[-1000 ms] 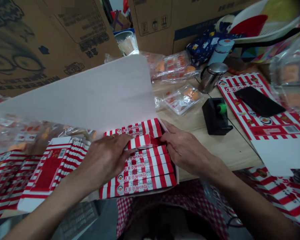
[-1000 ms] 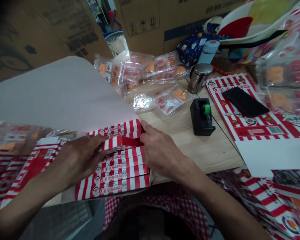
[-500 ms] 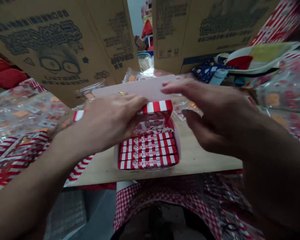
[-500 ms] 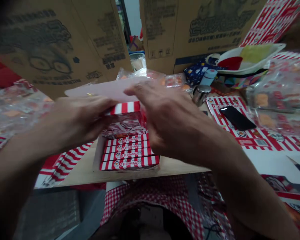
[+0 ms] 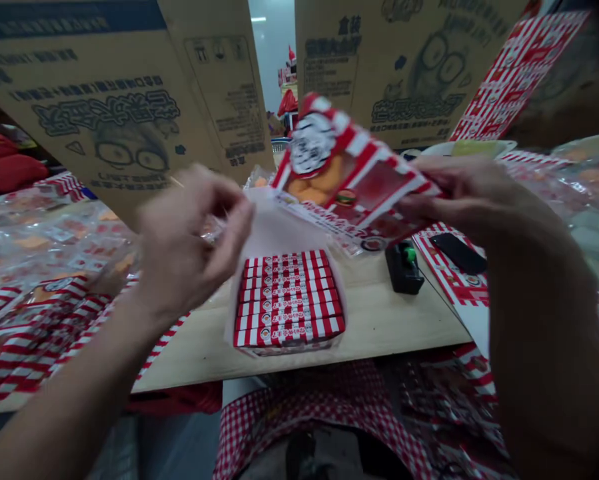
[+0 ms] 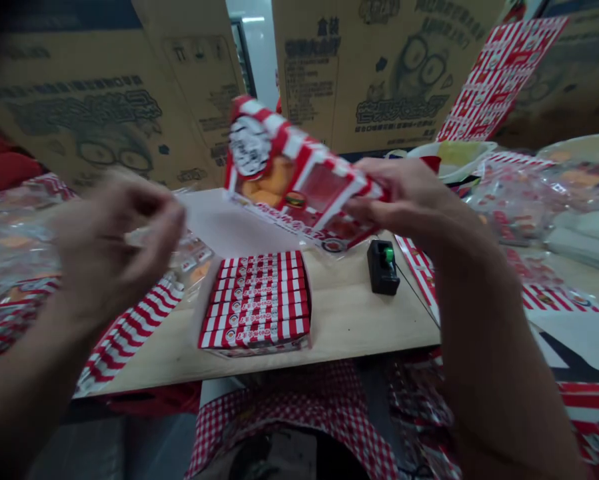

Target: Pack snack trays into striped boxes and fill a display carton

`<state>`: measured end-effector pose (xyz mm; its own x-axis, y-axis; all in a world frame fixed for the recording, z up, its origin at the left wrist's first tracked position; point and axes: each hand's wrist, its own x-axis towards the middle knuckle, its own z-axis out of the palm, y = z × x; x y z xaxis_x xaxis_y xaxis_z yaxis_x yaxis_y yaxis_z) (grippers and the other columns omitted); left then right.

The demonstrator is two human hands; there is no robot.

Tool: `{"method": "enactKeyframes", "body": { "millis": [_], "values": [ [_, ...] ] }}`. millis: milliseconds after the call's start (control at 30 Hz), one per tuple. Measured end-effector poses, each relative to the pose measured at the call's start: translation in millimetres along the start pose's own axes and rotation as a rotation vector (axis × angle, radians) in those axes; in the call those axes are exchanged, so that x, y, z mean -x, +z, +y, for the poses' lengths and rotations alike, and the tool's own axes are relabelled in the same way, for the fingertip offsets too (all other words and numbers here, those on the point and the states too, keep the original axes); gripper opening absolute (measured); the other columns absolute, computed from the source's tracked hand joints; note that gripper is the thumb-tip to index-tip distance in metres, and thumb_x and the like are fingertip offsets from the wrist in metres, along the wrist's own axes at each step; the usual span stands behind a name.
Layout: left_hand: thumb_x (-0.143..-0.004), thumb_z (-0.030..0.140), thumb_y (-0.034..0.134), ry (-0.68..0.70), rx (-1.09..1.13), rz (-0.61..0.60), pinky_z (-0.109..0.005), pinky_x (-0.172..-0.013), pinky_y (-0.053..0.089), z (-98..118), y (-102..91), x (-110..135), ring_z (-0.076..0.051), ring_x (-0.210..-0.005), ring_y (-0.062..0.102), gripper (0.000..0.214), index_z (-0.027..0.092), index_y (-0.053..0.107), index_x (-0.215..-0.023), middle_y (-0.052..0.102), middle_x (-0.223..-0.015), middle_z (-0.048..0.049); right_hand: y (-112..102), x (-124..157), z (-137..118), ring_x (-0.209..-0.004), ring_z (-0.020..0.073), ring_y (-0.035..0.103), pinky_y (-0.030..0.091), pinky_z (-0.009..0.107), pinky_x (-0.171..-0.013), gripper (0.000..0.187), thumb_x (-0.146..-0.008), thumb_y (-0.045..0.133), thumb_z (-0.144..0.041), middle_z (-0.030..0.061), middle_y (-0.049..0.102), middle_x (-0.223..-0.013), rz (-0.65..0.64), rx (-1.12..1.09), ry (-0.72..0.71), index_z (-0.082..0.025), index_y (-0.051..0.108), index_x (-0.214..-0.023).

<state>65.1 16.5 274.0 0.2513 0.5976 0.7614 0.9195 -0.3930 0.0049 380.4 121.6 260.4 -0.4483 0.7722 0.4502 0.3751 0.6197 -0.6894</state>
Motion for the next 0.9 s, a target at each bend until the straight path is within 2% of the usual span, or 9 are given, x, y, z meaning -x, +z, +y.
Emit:
{"method": "enactKeyframes", "body": {
  "millis": [67, 100, 200, 267, 333, 433, 567, 733, 900],
  "values": [
    [-0.096, 0.03, 0.048, -0.084, 0.115, -0.486, -0.028, -0.063, 0.047, -10.5, 33.6, 24.2, -0.014, -0.06, 0.058, 0.022, 0.02, 0.061, -0.081, 0.063, -0.069, -0.0005, -9.6, 19.9, 19.6, -0.08, 0.0209, 0.068, 0.054, 0.036, -0.071, 0.025, -0.081, 0.075, -0.039, 0.0057, 0.072, -0.092, 0.062, -0.209, 0.072, -0.022, 0.074, -0.099],
    [-0.096, 0.029, 0.045, -0.095, 0.115, -0.686, -0.03, -0.066, 0.048, -14.7, 54.9, 32.7, -0.017, -0.066, 0.062, 0.025, 0.02, 0.063, -0.081, 0.068, -0.076, -0.0039, -9.0, 26.5, 28.0, -0.082, 0.0219, 0.068, 0.056, 0.037, -0.072, 0.025, -0.081, 0.076, -0.038, 0.0057, 0.073, -0.095, 0.08, -0.289, 0.088, -0.024, 0.074, -0.102],
    [-0.099, 0.035, 0.037, -0.167, 0.097, -0.964, -0.039, -0.088, 0.05, -19.5, 115.8, 44.8, -0.027, -0.102, 0.066, 0.035, 0.018, 0.066, -0.107, 0.07, -0.115, -0.0143, 8.6, 33.0, 40.0, -0.081, 0.0225, 0.069, 0.057, 0.038, -0.074, 0.028, -0.081, 0.078, -0.035, 0.0037, 0.073, -0.098, 0.172, -0.442, 0.083, -0.028, 0.072, -0.108],
    [-0.098, 0.04, 0.04, -0.204, 0.095, -1.006, -0.044, -0.098, 0.047, -18.0, 142.1, 48.5, -0.032, -0.117, 0.062, 0.041, 0.015, 0.063, -0.12, 0.066, -0.127, -0.0178, 27.3, 29.7, 36.4, -0.082, 0.0223, 0.068, 0.056, 0.037, -0.074, 0.028, -0.082, 0.078, -0.034, 0.0029, 0.072, -0.101, 0.187, -0.449, 0.019, -0.028, 0.072, -0.108],
    [-0.097, 0.046, 0.04, -0.232, 0.098, -1.028, -0.047, -0.101, 0.046, -16.2, 154.1, 54.0, -0.035, -0.121, 0.06, 0.048, 0.012, 0.061, -0.125, 0.063, -0.131, -0.0207, 47.6, 22.9, 28.5, -0.083, 0.0214, 0.065, 0.054, 0.035, -0.075, 0.022, -0.082, 0.077, -0.032, 0.0028, 0.07, -0.099, 0.175, -0.35, -0.101, -0.024, 0.072, -0.102],
    [-0.097, 0.057, 0.034, -0.262, 0.112, -1.078, -0.049, -0.098, 0.048, -18.6, 153.3, 63.7, -0.037, -0.118, 0.063, 0.06, 0.013, 0.06, -0.127, 0.064, -0.131, -0.022, 79.4, 7.0, 21.5, -0.081, 0.0193, 0.061, 0.049, 0.031, -0.074, 0.014, -0.085, 0.071, -0.027, 0.0027, 0.068, -0.091, 0.095, -0.159, -0.295, -0.019, 0.069, -0.096],
    [-0.09, 0.075, 0.033, -0.29, 0.207, -1.184, -0.051, -0.1, 0.047, -31.5, 143.8, 64.7, -0.038, -0.119, 0.062, 0.076, 0.02, 0.055, -0.137, 0.064, -0.136, -0.0186, 118.2, -18.3, 36.2, -0.078, 0.018, 0.062, 0.047, 0.028, -0.072, 0.015, -0.086, 0.061, -0.023, 0.0038, 0.069, -0.092, -0.025, -0.052, -0.415, -0.018, 0.064, -0.1],
    [-0.088, 0.076, 0.038, -0.29, 0.326, -1.206, -0.046, -0.109, 0.041, -39.7, 142.4, 59.5, -0.033, -0.13, 0.056, 0.076, 0.024, 0.057, -0.14, 0.058, -0.146, -0.0126, 137.4, -29.3, 60.7, -0.081, 0.0196, 0.063, 0.046, 0.03, -0.073, 0.015, -0.088, 0.054, -0.025, 0.0076, 0.071, -0.094, -0.162, 0.119, -0.302, -0.018, 0.06, -0.101],
    [-0.091, 0.066, 0.044, -0.296, 0.166, -1.022, -0.046, -0.102, 0.045, -28.2, 129.8, 67.8, -0.035, -0.117, 0.063, 0.063, 0.019, 0.065, -0.128, 0.07, -0.127, -0.0164, 127.1, -25.8, 53.9, -0.077, 0.0207, 0.062, 0.039, 0.027, -0.063, 0.015, -0.089, 0.054, -0.025, 0.0087, 0.071, -0.09, -0.358, 0.44, -0.104, -0.019, 0.059, -0.102]
  ]
}}
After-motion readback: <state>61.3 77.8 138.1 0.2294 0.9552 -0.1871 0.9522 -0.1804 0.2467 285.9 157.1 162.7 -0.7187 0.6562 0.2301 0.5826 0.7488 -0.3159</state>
